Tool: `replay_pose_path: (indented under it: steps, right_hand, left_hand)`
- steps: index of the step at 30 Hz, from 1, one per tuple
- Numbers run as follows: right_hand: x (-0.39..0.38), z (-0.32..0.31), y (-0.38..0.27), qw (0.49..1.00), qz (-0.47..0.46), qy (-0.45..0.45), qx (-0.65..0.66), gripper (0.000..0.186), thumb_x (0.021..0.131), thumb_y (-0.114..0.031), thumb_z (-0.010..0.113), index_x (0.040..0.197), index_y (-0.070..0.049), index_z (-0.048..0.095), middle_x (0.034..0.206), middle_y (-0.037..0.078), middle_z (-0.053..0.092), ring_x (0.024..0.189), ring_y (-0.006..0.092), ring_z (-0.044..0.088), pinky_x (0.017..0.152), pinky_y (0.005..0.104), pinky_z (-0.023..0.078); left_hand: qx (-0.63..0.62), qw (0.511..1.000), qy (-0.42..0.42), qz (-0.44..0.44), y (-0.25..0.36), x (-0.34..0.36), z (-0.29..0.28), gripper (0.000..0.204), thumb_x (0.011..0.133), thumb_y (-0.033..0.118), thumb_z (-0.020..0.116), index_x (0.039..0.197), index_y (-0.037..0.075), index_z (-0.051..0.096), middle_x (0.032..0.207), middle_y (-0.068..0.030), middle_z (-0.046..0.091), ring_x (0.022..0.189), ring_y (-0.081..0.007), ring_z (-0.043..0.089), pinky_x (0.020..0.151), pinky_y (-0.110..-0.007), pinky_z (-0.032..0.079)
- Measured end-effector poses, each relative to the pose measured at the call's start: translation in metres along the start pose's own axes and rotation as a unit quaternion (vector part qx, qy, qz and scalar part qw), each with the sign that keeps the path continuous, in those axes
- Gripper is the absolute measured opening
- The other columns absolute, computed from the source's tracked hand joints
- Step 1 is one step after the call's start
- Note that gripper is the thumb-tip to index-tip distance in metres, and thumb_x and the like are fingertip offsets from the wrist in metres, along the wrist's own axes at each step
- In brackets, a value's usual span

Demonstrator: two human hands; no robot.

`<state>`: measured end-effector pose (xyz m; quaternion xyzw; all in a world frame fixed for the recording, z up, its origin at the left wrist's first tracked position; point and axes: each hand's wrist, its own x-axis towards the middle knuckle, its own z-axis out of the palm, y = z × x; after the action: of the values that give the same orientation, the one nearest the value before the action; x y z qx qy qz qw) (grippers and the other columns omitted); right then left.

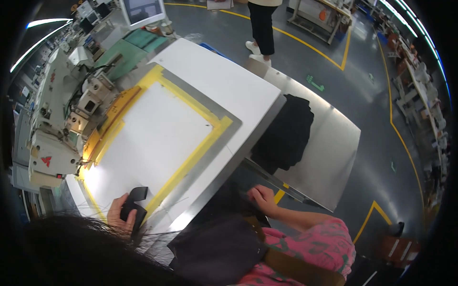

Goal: Operating an industrial sewing machine to stitch black leather components together.

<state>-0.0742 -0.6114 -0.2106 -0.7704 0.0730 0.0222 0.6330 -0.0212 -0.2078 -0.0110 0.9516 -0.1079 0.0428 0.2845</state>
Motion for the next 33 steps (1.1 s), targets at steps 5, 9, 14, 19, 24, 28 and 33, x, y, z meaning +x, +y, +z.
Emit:
replay_pose_path:
  steps: [5,9,14,19,24,28,33]
  right_hand:
    - [0.051,0.001,-0.141,0.869,-0.477,-0.118,-0.066,0.019,0.090,-0.018,0.054,0.079,-0.006,0.064,0.070,0.005,0.063,0.058,0.0212,0.059,0.057,0.0315,0.048]
    - [0.104,0.046,-0.215,0.776,-0.578,-0.231,-0.104,0.025,0.095,-0.024,0.047,0.079,-0.008,0.058,0.066,0.005,0.056,0.059,0.0213,0.054,0.055,0.0347,0.043]
    - [0.173,0.141,-0.242,0.712,-0.596,-0.359,-0.092,0.013,0.085,-0.013,0.055,0.075,-0.007,0.060,0.064,0.004,0.057,0.053,0.0205,0.052,0.051,0.0325,0.039]
    - [0.201,0.230,-0.248,0.716,-0.511,-0.471,-0.075,0.012,0.083,-0.010,0.058,0.072,-0.004,0.060,0.063,0.006,0.058,0.055,0.0218,0.054,0.052,0.0315,0.040]
    - [0.183,0.282,-0.244,0.672,-0.511,-0.531,-0.073,0.007,0.081,-0.011,0.062,0.074,-0.007,0.061,0.065,0.006,0.060,0.056,0.0238,0.055,0.053,0.0333,0.042]
    - [0.175,0.282,-0.246,0.623,-0.552,-0.542,-0.116,0.005,0.079,-0.012,0.065,0.075,-0.010,0.062,0.067,0.007,0.061,0.058,0.0261,0.056,0.055,0.0357,0.044]
    - [0.179,0.285,-0.245,0.647,-0.542,-0.519,-0.133,0.005,0.079,-0.011,0.066,0.076,-0.010,0.062,0.067,0.007,0.060,0.059,0.0269,0.056,0.054,0.0357,0.043]
  left_hand:
    - [0.033,0.999,-0.025,-0.002,0.001,-0.021,-0.021,0.058,0.074,0.022,0.075,0.126,0.007,0.054,0.124,-0.0129,0.057,0.109,-0.0333,0.057,0.092,-0.041,0.046]
    - [0.030,0.996,0.062,0.049,-0.008,-0.042,-0.025,0.059,0.076,0.022,0.074,0.129,0.008,0.052,0.132,-0.0120,0.053,0.116,-0.0320,0.054,0.096,-0.041,0.043]
    - [0.118,0.935,0.316,-0.111,-0.029,-0.151,-0.063,0.037,0.079,0.010,0.068,0.116,0.006,0.059,0.114,-0.0119,0.063,0.103,-0.0301,0.060,0.086,-0.039,0.047]
    - [0.126,0.562,0.651,-0.494,-0.091,-0.320,-0.050,0.013,0.088,0.010,0.060,0.093,-0.001,0.057,0.087,-0.0103,0.061,0.080,-0.0172,0.058,0.075,-0.029,0.046]
    - [0.122,0.626,0.360,-0.681,-0.123,-0.397,0.001,0.029,0.078,0.019,0.073,0.095,-0.001,0.060,0.087,-0.0146,0.064,0.081,-0.0244,0.063,0.074,-0.034,0.049]
    - [0.057,0.683,0.365,-0.630,-0.145,-0.414,0.019,0.033,0.073,0.017,0.075,0.101,0.001,0.066,0.085,-0.0151,0.066,0.078,-0.0248,0.065,0.073,-0.034,0.050]
    - [0.020,0.691,0.359,-0.627,-0.156,-0.425,0.013,0.022,0.079,0.015,0.069,0.096,0.000,0.069,0.073,-0.0116,0.067,0.067,-0.0205,0.064,0.068,-0.033,0.049]
